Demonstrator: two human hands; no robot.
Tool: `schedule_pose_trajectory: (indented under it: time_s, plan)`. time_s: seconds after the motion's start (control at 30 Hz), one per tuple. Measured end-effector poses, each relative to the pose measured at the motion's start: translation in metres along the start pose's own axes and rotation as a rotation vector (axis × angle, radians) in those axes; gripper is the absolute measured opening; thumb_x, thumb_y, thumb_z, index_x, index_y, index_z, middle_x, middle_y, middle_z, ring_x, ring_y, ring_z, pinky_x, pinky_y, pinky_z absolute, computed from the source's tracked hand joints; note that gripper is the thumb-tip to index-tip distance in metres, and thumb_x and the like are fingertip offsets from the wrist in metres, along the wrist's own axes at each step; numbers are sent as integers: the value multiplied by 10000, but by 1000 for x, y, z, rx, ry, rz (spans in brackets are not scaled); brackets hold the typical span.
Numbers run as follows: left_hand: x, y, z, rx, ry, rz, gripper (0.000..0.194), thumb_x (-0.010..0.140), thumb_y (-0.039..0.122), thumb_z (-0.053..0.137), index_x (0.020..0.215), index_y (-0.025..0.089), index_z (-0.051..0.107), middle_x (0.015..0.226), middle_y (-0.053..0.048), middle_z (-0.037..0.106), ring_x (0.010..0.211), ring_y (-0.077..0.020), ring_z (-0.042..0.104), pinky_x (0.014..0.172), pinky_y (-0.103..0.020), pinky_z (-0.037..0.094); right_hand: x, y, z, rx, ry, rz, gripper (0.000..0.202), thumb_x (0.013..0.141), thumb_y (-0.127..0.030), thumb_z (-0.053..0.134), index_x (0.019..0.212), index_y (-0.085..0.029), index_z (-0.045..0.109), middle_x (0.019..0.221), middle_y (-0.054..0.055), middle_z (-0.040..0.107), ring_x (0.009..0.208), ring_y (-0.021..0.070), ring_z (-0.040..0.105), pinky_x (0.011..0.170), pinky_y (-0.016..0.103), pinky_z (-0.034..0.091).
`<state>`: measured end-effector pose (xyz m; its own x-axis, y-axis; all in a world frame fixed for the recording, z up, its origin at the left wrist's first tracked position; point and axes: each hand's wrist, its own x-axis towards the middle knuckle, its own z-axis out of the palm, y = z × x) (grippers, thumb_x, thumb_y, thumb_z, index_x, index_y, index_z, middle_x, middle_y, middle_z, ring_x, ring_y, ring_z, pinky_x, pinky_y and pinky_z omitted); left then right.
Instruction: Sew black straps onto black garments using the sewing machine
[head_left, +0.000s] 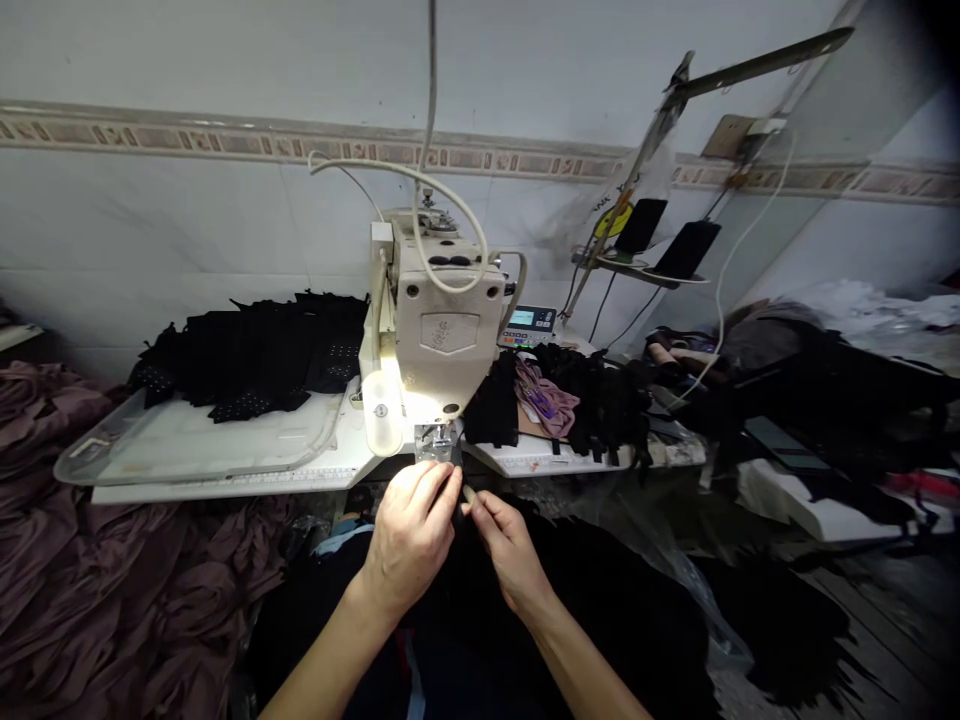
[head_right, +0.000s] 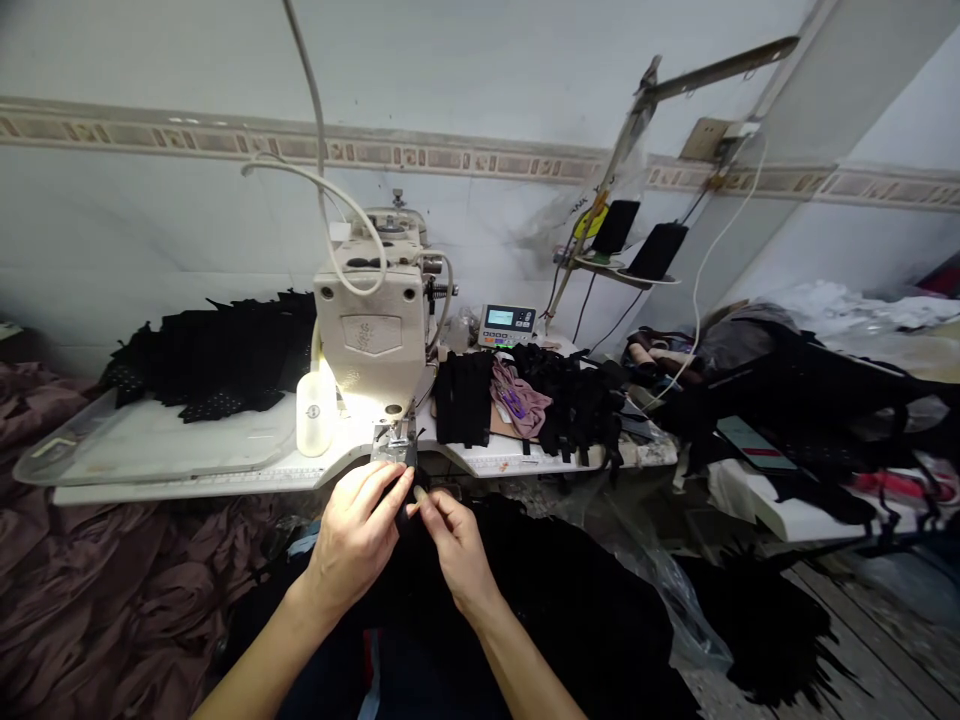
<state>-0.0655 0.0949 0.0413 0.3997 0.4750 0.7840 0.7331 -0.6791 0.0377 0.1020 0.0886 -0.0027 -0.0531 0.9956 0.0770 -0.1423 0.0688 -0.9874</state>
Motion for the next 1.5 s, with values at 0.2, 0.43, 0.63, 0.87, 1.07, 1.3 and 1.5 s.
schedule_pose_trajectory:
  time_s: [0.2, 0.43, 0.63, 0.87, 1.07, 1.3, 1.5]
  plan:
    - [2, 7, 5, 100, -11, -65, 472, 945, 53, 587, 1408, 102, 661, 1296, -178, 753, 1229, -336, 677, 1039, -497, 572, 1, -11, 9, 63, 106, -43, 351, 938, -511, 763, 781, -198, 768, 771, 17, 711, 771, 199, 608, 765, 302, 464]
    - [0, 9, 5, 201, -23, -128, 473, 947, 56, 563, 1409, 96, 656, 1307, -186, 752, 1220, -353, 685, 1030, -522, 557, 12, -25, 15, 85, 99, -33, 381, 898, -544, 800, 749, -194, 781, 737, 22, 712, 736, 192, 592, 758, 311, 470]
    - [-2, 7, 9, 125, -5, -179, 487, 990, 68, 569, 1466, 146, 629, 1302, -182, 743, 1238, -342, 685, 1025, -525, 594, 14, -17, 11, 117, 85, 26, 386, 863, -568, 835, 779, -192, 805, 776, 33, 750, 780, 212, 648, 791, 329, 514]
    - [-15, -1, -13, -303, 62, -545, 335, 1034, 201, 605, 1351, 251, 702, 1321, -126, 689, 1220, -267, 682, 939, -410, 625, 3, -9, -8, -13, 309, -24, 392, 881, -583, 824, 868, -192, 800, 790, 39, 739, 771, 209, 666, 727, 308, 537]
    - [-2, -27, -26, -800, -128, -999, 304, 921, 484, 755, 956, 189, 688, 721, 37, 600, 673, -152, 593, 629, -276, 506, -17, -18, 11, -82, -24, 24, 455, 961, -648, 706, 903, -197, 741, 847, 27, 701, 603, 140, 614, 543, 272, 531]
    - [4, -22, -12, -908, -158, -1046, 467, 944, 600, 681, 714, 196, 644, 642, 20, 615, 601, -147, 563, 588, -270, 460, -13, -15, 36, 127, -49, 130, 529, 879, -673, 792, 805, -220, 527, 795, 9, 677, 622, 140, 657, 447, 202, 473]
    - [-6, -8, -15, -940, -72, -1025, 379, 927, 500, 748, 741, 178, 678, 731, 1, 628, 686, -148, 569, 665, -266, 476, -6, -36, 14, -8, 53, -30, 489, 777, -459, 950, 1138, -238, 704, 794, -5, 731, 623, 158, 661, 552, 260, 538]
